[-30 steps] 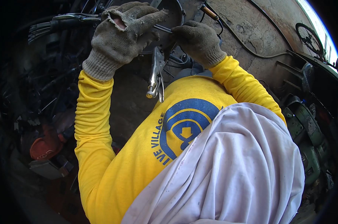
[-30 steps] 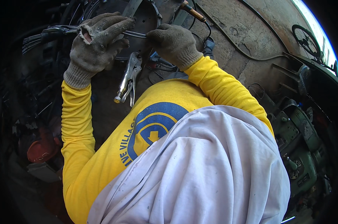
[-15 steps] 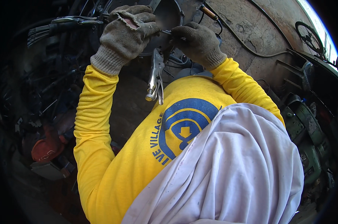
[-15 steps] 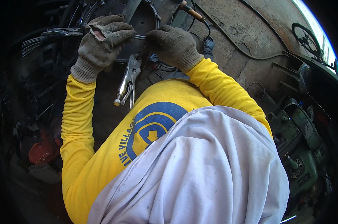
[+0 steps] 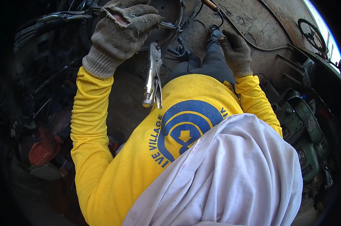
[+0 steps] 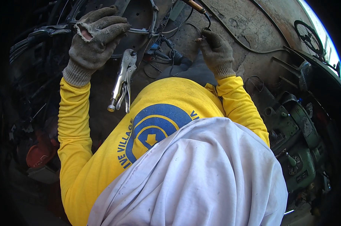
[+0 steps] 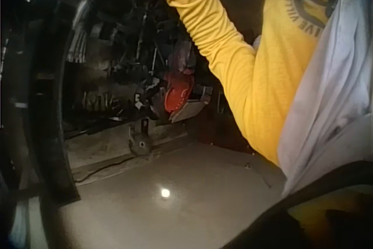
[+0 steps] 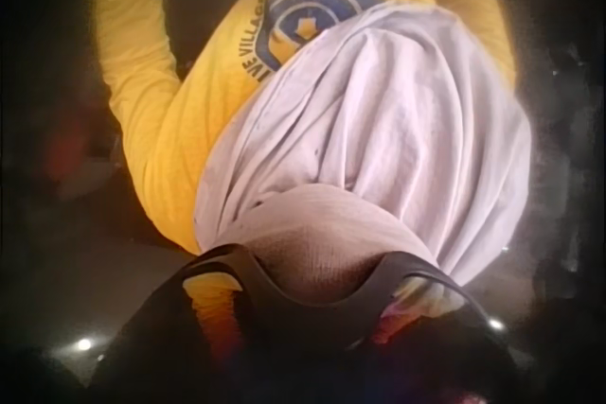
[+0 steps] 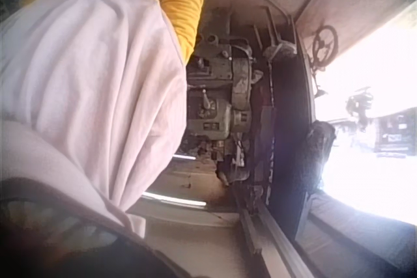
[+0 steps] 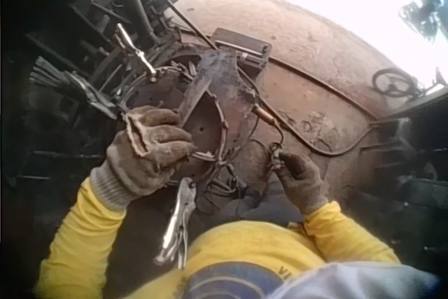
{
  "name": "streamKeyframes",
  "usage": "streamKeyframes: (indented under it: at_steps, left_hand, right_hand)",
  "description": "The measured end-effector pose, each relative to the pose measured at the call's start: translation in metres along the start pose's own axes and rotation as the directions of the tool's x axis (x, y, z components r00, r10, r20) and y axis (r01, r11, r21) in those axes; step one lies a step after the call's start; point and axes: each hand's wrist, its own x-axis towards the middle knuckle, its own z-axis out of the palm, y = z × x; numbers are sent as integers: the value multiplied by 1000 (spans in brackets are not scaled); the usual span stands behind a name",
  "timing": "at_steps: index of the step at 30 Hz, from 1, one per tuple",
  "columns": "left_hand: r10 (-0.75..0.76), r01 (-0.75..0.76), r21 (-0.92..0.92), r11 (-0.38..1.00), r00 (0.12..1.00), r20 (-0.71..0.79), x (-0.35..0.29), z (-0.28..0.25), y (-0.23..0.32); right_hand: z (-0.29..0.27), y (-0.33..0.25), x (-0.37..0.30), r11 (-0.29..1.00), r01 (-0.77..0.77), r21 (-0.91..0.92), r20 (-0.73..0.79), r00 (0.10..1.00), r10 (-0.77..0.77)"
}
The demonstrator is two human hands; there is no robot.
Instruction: The person uses an angle grinder to smooth a metal frame, then positions a metal rod with locking pliers and welds it onto the frame.
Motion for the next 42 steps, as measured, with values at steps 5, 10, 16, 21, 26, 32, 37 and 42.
streamKeyframes:
  at_steps: [5,10,16,21,26,32,37,42]
  left_hand:
    - [16,-16,-1,1000,1000,-23,5,-4,2]
    - [-43,44,34,998,998,-45,-17,13,-4]
    - [-22,22,20,1000,999,-40,-16,11,-5]
    - [-18,19,13,1000,999,-43,-14,10,-5]
    - [-17,17,7,1000,999,-34,-14,10,-6]
    - [-15,15,1,1000,999,-29,-14,9,-6]
    - [-11,11,2,1000,1000,-28,-14,9,-6]
    - [-9,9,-1,1000,1000,-22,-13,11,-7]
  right_hand:
    - [3,-14,-1,998,22,-51,34,999,-20]
    - [6,-20,4,1000,2,-26,80,997,0]
    - [7,-14,9,999,7,-36,79,997,-5]
    - [6,-9,9,999,-33,3,107,994,33]
    - [8,-14,10,999,-37,8,102,994,36]
    - [6,-20,11,998,-24,-61,114,993,31]
    - [6,-15,11,996,3,-86,114,993,7]
    - [7,-12,12,995,21,-102,117,993,-9]
